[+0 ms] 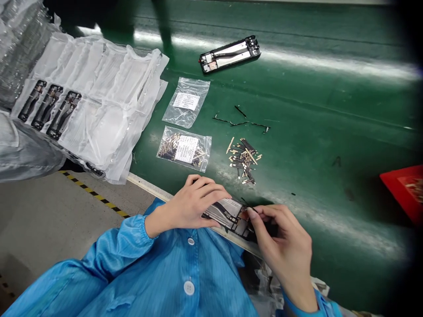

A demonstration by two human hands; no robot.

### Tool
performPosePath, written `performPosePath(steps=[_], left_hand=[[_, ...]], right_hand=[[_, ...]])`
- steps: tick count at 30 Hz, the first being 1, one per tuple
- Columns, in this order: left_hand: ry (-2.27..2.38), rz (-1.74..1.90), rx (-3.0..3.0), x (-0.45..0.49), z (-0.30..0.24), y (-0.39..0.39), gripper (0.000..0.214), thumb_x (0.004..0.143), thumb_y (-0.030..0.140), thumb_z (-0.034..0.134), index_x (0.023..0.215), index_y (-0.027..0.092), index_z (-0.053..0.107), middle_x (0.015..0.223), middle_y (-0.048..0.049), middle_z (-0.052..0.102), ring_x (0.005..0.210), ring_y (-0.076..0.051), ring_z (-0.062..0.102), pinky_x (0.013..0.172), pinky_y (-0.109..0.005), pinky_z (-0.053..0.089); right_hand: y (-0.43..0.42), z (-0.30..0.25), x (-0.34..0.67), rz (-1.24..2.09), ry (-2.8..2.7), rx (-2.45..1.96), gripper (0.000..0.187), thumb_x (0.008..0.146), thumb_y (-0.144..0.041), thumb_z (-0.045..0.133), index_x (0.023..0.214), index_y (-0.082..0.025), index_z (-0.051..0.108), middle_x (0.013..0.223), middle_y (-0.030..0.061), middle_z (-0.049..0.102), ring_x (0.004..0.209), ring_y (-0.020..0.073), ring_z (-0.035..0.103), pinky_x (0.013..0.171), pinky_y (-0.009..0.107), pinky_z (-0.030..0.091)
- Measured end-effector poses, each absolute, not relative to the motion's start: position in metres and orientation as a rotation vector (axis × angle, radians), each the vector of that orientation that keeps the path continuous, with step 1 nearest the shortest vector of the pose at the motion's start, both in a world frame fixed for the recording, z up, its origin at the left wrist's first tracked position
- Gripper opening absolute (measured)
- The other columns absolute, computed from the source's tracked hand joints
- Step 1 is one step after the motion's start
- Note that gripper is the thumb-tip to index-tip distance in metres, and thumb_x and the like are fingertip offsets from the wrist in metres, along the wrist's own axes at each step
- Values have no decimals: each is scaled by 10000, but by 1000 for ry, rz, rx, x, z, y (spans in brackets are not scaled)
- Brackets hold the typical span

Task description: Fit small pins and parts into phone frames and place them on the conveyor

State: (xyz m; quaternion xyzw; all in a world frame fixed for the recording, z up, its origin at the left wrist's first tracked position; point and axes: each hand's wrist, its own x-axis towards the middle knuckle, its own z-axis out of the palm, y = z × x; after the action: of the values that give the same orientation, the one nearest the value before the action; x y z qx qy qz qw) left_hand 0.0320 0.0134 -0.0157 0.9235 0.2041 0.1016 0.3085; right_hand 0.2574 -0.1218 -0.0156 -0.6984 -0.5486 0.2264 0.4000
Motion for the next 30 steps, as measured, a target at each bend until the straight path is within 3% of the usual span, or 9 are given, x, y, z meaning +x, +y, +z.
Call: performPosePath(steps=[12, 23, 28, 30], left_hand=[[532, 254, 2433, 32, -16, 14, 695, 984, 661, 651, 1508, 225, 519, 1452, -136, 679, 1325, -329, 562, 1091, -482, 354], [487, 266, 2465, 32, -17, 16, 747, 984, 630, 676, 1570, 215, 470, 1445, -136, 669, 1320, -318, 558, 1095, -481, 372], [439, 438, 2466, 29, -20, 17, 542, 981, 619, 684, 1341, 220, 616, 1357, -129, 712, 1274, -316, 602, 1127, -508, 407], [388, 551, 2453, 28, -14, 15, 390, 992, 535, 706, 1219, 227, 636, 1327, -143, 721, 1243, -309, 641, 1143, -534, 422]], right_hand=[[-119, -17, 267, 707, -1482, -1753, 60, 1065, -255, 664, 1005, -249, 662, 923, 28, 623, 821, 186, 577, 710, 337, 462], [-122, -23, 263, 548, -1594, -1729, 30, 1048, -208, 675, 1054, -234, 664, 928, 24, 619, 813, 175, 588, 734, 328, 472], [-125, -24, 257, 465, -1506, -1846, 305, 1038, -325, 689, 1314, -208, 634, 1111, 101, 632, 959, 242, 622, 823, 378, 519], [-126, -16, 254, 568, -1470, -1838, 251, 1055, -313, 653, 1296, -240, 653, 1156, 102, 668, 1056, 263, 633, 893, 399, 520]])
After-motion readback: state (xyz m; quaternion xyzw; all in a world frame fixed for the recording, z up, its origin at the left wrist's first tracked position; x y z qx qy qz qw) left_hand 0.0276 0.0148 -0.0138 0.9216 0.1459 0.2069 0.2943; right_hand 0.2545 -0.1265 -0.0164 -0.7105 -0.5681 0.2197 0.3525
